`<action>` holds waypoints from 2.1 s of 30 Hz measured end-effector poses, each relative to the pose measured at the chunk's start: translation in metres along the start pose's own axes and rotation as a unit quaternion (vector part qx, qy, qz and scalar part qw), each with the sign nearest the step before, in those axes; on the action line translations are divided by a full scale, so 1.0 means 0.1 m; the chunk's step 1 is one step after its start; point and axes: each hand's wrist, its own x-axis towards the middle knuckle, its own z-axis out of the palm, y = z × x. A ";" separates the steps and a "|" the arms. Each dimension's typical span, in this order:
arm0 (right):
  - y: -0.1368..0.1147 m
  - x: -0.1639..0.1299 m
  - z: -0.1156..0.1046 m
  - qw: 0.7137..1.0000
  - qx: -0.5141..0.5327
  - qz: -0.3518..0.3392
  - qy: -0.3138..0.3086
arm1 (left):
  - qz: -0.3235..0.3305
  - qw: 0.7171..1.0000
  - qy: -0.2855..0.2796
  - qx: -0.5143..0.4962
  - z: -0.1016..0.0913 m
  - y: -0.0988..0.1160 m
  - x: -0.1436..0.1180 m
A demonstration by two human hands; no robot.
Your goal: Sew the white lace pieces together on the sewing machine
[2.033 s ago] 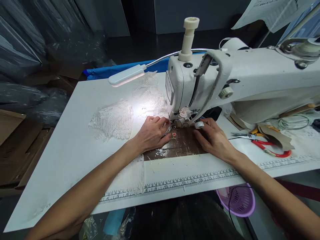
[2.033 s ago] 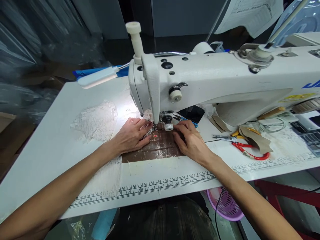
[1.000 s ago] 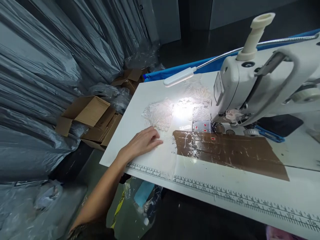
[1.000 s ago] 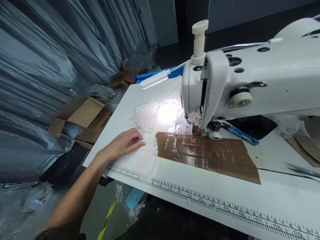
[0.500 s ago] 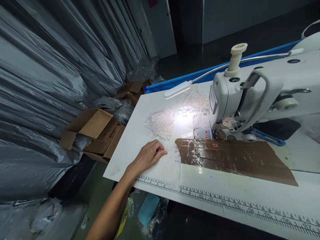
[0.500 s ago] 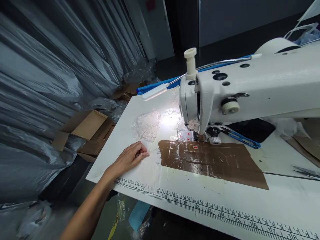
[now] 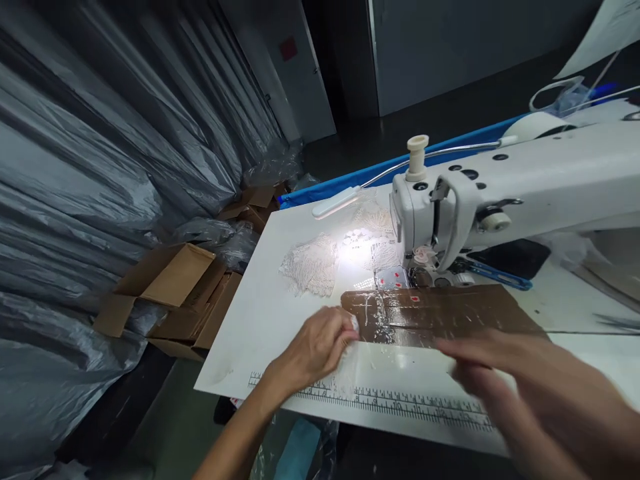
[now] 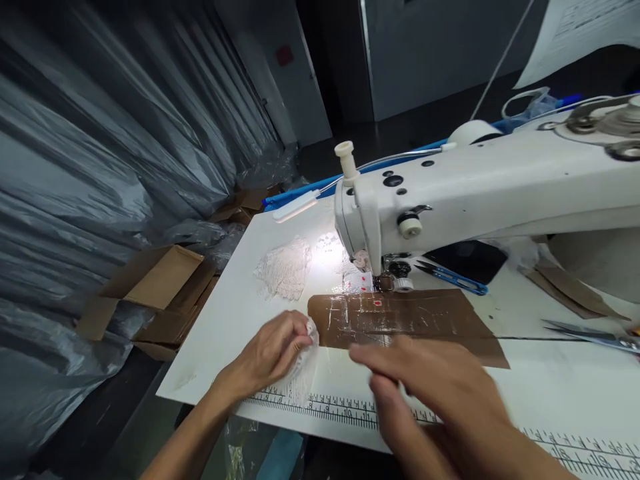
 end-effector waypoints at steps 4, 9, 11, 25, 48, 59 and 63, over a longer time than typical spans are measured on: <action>0.00 0.27 0.13 0.983 0.085 0.034 -0.156 | 0.035 0.989 -0.077 -0.123 0.02 0.43 0.12; 0.06 0.24 0.16 0.883 0.264 0.171 -0.348 | 0.032 0.974 -0.114 -0.193 -0.10 0.53 0.23; 0.14 0.20 0.14 0.825 0.320 0.228 -0.405 | -0.022 0.977 -0.077 -0.200 -0.11 0.44 0.25; 0.81 0.48 0.08 0.932 -0.010 0.265 -0.247 | 0.042 0.995 -0.014 0.092 0.11 -0.29 0.56; 0.77 0.38 0.03 0.963 -0.110 0.165 -0.181 | 0.158 0.980 -0.123 -0.006 0.45 -0.30 1.01; 0.81 0.34 0.07 0.967 -0.044 0.151 -0.201 | 0.157 0.969 -0.147 -0.125 0.45 -0.37 1.06; 0.70 0.33 0.13 0.965 -0.048 0.119 -0.227 | 0.144 0.969 -0.168 -0.110 0.39 -0.32 1.05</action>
